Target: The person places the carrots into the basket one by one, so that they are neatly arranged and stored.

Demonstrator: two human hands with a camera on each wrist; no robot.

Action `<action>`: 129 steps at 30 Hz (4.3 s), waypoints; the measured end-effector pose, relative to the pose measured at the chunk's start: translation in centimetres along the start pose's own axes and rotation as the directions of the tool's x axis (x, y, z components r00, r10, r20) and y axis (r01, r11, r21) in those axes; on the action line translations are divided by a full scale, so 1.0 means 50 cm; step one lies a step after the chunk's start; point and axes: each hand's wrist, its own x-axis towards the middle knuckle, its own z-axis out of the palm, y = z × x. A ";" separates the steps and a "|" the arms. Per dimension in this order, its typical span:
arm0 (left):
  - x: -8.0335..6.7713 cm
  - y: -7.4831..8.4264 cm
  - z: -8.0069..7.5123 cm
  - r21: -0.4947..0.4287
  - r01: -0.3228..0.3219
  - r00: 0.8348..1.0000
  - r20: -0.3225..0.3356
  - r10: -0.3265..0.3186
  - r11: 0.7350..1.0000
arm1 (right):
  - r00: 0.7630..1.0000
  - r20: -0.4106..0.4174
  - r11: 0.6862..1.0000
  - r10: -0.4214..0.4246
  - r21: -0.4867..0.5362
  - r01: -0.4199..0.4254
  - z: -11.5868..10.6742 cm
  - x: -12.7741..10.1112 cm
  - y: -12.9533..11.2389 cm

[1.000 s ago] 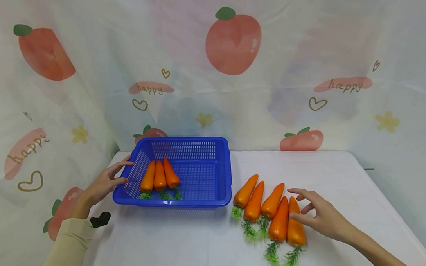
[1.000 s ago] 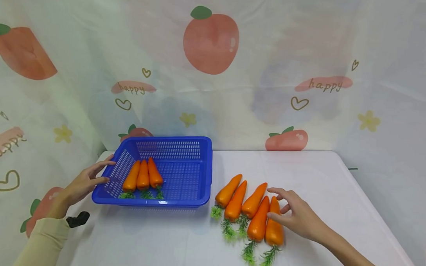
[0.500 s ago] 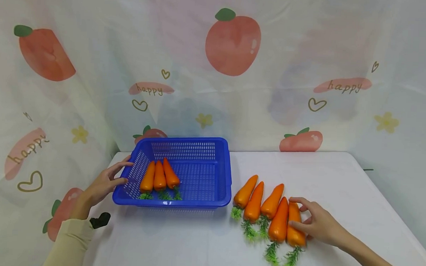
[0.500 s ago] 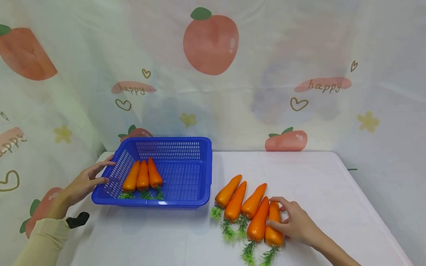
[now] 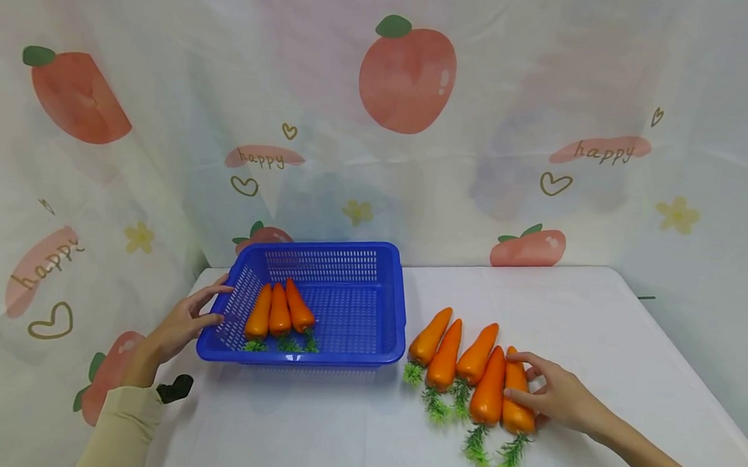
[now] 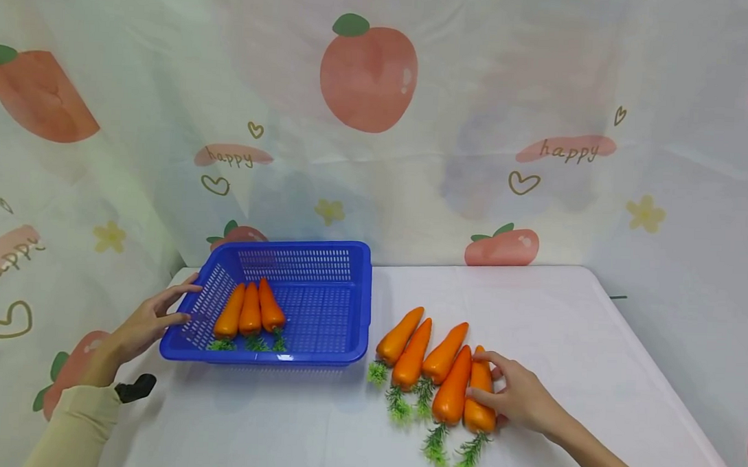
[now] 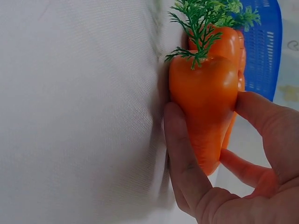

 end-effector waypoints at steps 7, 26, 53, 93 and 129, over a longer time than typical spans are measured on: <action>0.002 -0.006 -0.001 -0.003 0.000 1.000 0.001 0.000 1.000 | 1.000 -0.005 1.000 -0.003 0.006 0.003 0.000 -0.001 0.000; -0.001 -0.003 0.000 0.001 -0.001 1.000 -0.005 0.001 1.000 | 0.996 -0.044 0.987 -0.074 -0.148 0.066 0.000 0.007 -0.001; 0.005 -0.001 0.001 -0.012 0.004 1.000 0.005 -0.004 1.000 | 0.938 -0.023 0.932 -0.346 -0.124 0.340 -0.228 0.007 -0.117; 0.007 -0.010 -0.003 -0.009 0.005 1.000 0.001 -0.005 1.000 | 0.914 0.182 0.931 -0.362 0.013 0.366 -0.185 0.190 -0.343; 0.007 -0.002 -0.003 -0.025 -0.003 1.000 -0.002 0.003 1.000 | 0.814 0.500 0.956 -0.295 0.159 0.249 0.143 0.471 -0.516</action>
